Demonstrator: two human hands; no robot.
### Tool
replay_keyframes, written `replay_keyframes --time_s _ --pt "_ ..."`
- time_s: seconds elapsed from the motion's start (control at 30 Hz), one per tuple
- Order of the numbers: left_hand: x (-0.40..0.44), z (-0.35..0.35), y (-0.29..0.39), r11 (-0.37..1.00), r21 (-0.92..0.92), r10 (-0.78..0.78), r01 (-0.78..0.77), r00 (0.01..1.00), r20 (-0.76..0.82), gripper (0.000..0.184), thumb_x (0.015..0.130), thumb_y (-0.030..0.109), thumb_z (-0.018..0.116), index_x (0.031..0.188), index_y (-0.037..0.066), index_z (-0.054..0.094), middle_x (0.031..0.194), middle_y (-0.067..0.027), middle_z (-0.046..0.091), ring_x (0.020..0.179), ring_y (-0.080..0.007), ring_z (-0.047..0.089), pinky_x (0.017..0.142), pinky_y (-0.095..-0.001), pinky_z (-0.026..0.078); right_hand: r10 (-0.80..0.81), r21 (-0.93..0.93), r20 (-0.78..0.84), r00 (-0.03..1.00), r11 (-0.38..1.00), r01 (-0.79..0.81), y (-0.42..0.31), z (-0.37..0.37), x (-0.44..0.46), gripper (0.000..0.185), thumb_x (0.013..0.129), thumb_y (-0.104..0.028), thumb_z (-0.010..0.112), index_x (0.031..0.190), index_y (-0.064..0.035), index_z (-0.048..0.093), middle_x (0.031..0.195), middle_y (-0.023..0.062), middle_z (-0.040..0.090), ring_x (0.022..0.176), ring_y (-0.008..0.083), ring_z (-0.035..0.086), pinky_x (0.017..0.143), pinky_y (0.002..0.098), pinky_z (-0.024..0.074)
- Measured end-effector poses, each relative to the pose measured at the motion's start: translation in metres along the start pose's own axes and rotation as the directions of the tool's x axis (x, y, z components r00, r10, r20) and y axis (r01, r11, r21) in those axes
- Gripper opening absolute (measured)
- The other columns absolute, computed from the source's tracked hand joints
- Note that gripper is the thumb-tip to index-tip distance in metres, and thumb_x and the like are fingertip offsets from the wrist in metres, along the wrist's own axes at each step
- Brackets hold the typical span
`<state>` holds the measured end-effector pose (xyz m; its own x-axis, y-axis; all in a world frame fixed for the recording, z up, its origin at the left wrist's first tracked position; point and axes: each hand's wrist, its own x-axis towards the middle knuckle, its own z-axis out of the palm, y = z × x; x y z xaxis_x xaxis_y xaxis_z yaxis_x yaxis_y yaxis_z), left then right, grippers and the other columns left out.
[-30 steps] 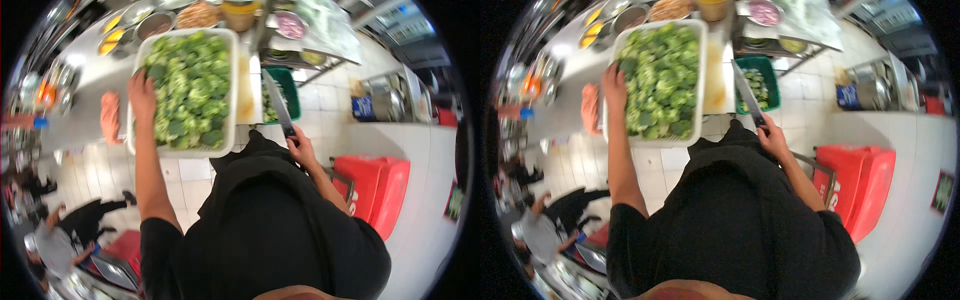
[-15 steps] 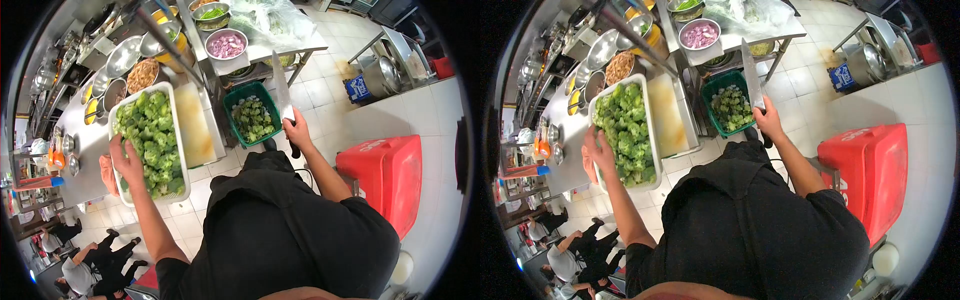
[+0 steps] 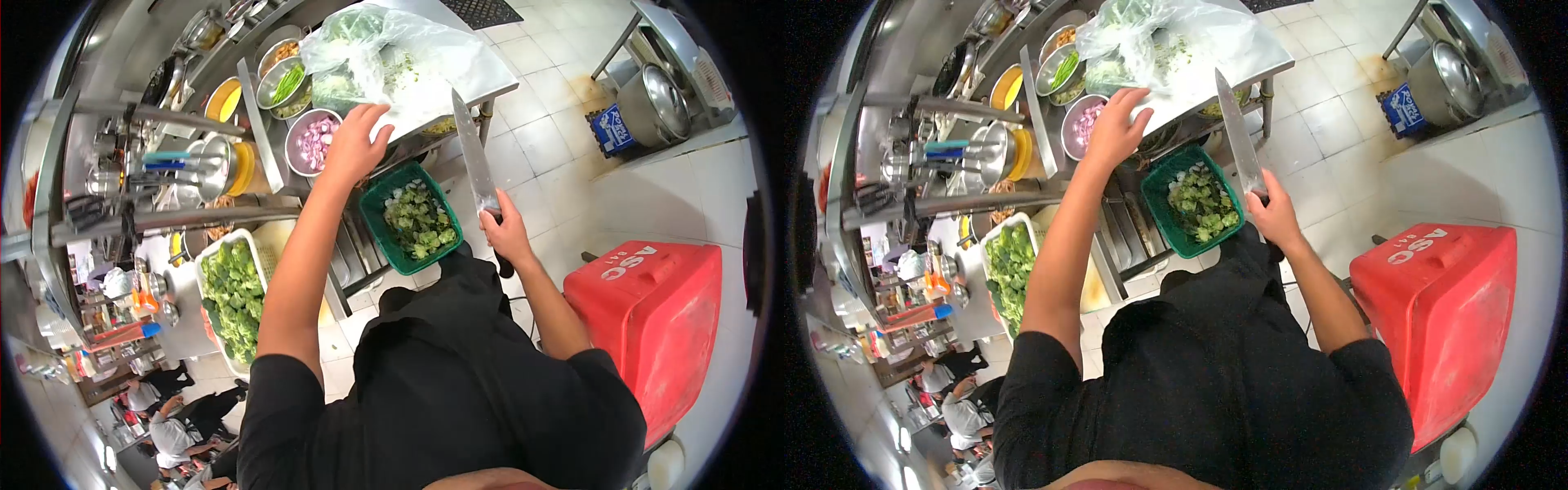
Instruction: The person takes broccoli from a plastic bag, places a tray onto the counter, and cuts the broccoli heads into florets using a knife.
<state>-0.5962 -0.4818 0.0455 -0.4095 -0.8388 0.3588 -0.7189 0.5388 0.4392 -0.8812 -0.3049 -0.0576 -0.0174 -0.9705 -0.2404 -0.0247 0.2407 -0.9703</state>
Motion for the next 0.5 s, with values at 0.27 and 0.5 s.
replay_keyframes --time_s 0.27,0.5 --pt "0.122 0.093 -0.068 0.982 0.158 -0.151 0.103 0.929 0.338 0.041 0.098 0.033 0.064 0.132 0.012 0.067 0.128 -0.0183 0.067 0.119 -0.0390 0.063 0.102 -0.0474 0.052 0.037 -0.071 -0.068 0.997 0.997 -0.042 0.021 -0.037 -0.034 0.054 0.095 -0.009 0.066 0.145 0.0041 0.050 0.084 0.0120 0.071 0.080 0.0177 0.071 0.076 0.0332 0.0560" --pt "0.141 0.054 -0.131 0.831 0.541 -0.334 0.131 0.894 0.297 0.058 0.096 0.040 0.067 0.146 0.012 0.056 0.148 -0.0166 0.058 0.126 -0.0388 0.062 0.106 -0.0490 0.051 0.031 -0.105 -0.055 0.998 0.994 -0.037 0.015 -0.051 -0.008 0.054 0.095 -0.009 0.067 0.145 0.0034 0.051 0.088 0.0179 0.073 0.094 0.0252 0.076 0.080 0.0353 0.0567"
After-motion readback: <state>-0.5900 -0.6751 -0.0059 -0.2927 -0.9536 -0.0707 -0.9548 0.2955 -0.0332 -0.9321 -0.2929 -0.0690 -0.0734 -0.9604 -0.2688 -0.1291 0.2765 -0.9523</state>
